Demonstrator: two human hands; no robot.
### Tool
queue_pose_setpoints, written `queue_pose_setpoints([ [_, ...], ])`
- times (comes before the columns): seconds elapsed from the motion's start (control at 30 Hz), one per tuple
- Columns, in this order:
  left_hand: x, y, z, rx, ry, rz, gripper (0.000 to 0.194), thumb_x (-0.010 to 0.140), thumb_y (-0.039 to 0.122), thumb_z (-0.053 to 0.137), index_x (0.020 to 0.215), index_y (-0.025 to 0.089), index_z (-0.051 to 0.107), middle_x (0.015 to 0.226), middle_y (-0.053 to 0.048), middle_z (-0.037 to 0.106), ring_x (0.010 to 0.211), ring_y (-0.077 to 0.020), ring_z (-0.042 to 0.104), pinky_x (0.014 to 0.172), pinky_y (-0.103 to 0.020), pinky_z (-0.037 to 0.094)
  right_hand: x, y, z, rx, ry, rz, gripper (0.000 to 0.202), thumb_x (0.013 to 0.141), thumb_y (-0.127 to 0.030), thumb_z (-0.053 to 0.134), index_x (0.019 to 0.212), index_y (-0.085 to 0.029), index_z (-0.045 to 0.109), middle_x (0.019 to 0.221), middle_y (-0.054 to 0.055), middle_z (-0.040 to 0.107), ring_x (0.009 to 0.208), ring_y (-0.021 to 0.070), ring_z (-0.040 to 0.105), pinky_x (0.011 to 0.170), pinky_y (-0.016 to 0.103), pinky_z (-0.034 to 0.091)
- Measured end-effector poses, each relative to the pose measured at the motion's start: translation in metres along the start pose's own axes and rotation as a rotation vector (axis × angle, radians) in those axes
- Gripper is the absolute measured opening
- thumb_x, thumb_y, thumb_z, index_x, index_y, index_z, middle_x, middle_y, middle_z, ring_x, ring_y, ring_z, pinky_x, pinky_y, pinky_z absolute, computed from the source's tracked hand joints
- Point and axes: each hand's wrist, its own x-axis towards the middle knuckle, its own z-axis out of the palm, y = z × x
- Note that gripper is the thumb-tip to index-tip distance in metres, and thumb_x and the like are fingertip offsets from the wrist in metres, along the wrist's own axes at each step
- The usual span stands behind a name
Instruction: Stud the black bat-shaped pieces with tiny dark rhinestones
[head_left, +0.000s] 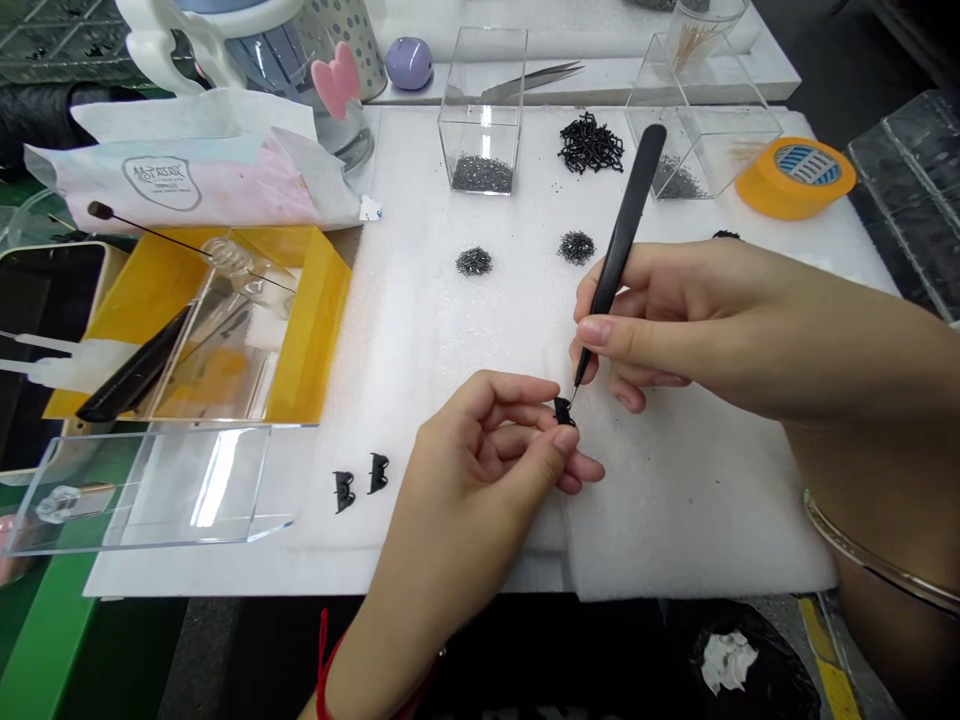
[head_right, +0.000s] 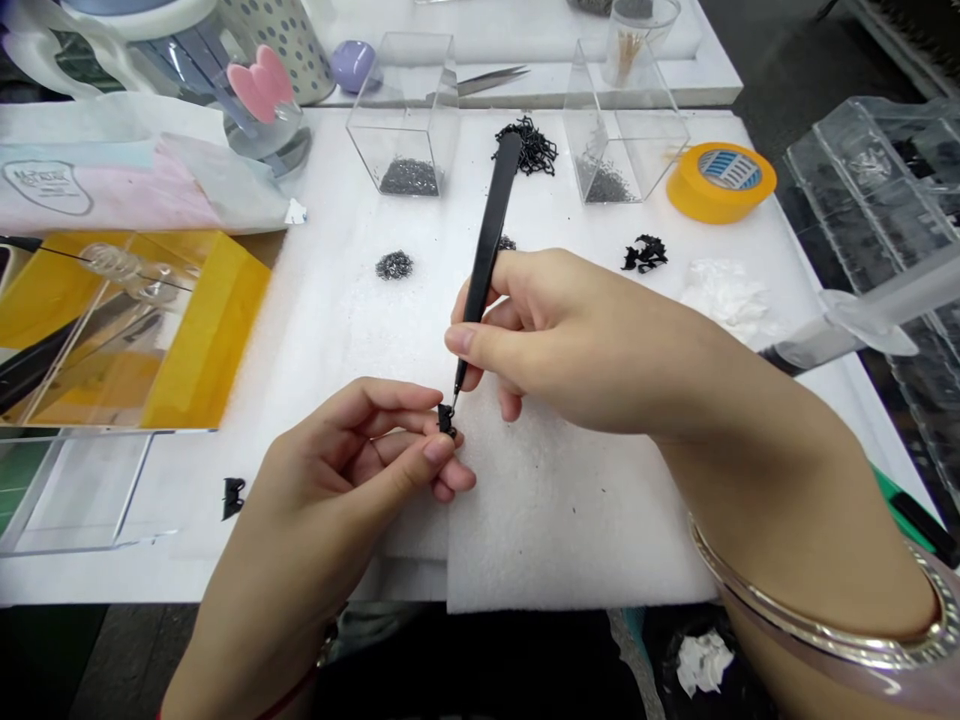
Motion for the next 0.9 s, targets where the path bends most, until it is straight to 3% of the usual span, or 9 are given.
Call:
queue_pose_setpoints([
  [0.47,0.001,0.001,0.002,-0.020,0.009,-0.008,0.017,0.084,0.014,0.068,0.095,0.017,0.055,0.076,0.004,0.062,0.065,-0.0065,0.068,0.063,-0.011,0.055,-0.001,0.002,0.002,0.025,0.007,-0.004,0.020,0.084,-0.039,0.057,0.086,-0.019,0.060,0.057,0.000,0.061,0.050,0.0144,0.060,0.043,0.023,0.046],
  [0.63,0.003,0.001,0.002,-0.036,0.013,-0.021,0.017,0.083,0.014,0.068,0.095,0.016,0.055,0.074,0.004,0.063,0.064,-0.0069,0.068,0.062,-0.012,0.055,-0.001,0.000,0.004,0.164,-0.022,-0.044,0.015,0.083,-0.035,0.061,0.085,-0.020,0.059,0.059,-0.001,0.060,0.048,0.0102,0.057,0.039,0.018,0.041],
  [0.8,0.001,0.003,0.001,-0.104,0.005,-0.035,0.019,0.083,0.016,0.069,0.093,0.016,0.053,0.072,0.003,0.062,0.063,-0.0076,0.066,0.060,-0.015,0.053,-0.001,0.004,0.007,0.363,0.042,-0.080,0.016,0.086,-0.037,0.059,0.087,-0.022,0.056,0.052,-0.007,0.039,0.044,0.0055,0.044,0.047,0.019,0.047],
  [0.9,-0.002,0.004,0.002,-0.184,0.036,-0.027,0.020,0.082,0.014,0.069,0.089,0.016,0.050,0.069,0.004,0.062,0.062,-0.0072,0.066,0.061,-0.015,0.051,-0.001,0.007,0.011,0.525,0.062,-0.092,0.019,0.085,-0.038,0.062,0.092,-0.022,0.055,0.060,-0.007,0.040,0.046,0.0038,0.039,0.054,0.022,0.049],
])
